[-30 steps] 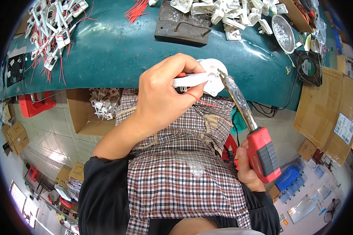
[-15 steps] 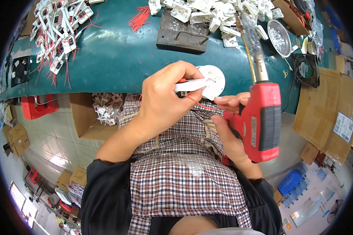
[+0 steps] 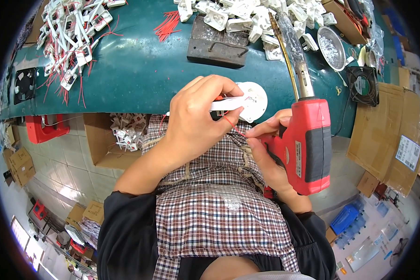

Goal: Soldering wires onto small white plastic housings for lighting components at an assembly station.

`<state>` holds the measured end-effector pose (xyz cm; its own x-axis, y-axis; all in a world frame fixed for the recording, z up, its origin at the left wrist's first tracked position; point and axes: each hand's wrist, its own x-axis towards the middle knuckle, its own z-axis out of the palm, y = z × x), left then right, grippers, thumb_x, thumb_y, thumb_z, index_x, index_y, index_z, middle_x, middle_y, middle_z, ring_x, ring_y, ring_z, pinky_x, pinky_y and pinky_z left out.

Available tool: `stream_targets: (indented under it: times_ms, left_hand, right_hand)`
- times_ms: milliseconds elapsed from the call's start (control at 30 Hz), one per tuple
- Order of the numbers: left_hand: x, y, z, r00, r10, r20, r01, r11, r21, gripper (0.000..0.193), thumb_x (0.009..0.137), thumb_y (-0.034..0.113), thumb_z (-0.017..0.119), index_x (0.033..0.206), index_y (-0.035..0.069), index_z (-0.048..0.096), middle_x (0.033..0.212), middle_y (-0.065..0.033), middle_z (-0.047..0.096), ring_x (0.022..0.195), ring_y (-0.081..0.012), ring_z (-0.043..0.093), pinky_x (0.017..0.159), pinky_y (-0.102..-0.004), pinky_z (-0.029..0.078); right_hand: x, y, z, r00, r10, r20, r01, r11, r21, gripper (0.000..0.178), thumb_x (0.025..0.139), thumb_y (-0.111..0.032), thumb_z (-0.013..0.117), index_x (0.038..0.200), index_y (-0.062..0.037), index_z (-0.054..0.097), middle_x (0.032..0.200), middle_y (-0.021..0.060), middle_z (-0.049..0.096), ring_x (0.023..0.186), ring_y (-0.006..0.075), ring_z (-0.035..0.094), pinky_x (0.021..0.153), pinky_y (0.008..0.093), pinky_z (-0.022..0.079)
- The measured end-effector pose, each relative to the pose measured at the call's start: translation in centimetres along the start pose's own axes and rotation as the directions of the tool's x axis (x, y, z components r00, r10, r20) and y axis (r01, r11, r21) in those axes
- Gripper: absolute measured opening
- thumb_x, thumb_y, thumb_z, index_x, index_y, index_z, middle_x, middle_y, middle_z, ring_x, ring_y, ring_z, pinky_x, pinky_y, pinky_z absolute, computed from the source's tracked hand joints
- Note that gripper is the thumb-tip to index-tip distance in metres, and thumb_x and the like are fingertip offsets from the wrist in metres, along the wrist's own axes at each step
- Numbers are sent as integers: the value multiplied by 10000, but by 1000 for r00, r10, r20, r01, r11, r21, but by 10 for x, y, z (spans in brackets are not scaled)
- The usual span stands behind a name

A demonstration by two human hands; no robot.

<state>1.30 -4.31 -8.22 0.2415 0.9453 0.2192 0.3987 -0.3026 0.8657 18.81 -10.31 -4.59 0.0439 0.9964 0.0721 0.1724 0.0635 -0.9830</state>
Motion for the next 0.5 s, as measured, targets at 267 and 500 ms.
stream_targets:
  times_ms: [267, 500]
  left_hand:
    - [4, 14, -19, 975, -136, 175, 172, 962, -212, 445, 789, -51, 628, 1216, 73, 599, 1222, -119, 591, 1015, -269, 623, 776, -376, 560]
    - [1, 0, -8, 983, 182, 17, -182, 983, -2, 196, 835, -58, 615, 908, 78, 737, 1452, -176, 398, 1208, -302, 551, 811, -346, 585]
  right_hand:
    - [-1, 13, -5, 1000, -8, -9, 8, 1000, -26, 536, 875, 151, 670, 1310, -42, 424, 1154, 79, 505, 947, 156, 674, 857, 305, 559]
    - [1, 13, 5, 999, 12, -33, -11, 1000, 10, 482, 905, 119, 664, 1305, -28, 441, 1131, 70, 530, 947, 138, 651, 876, 292, 536]
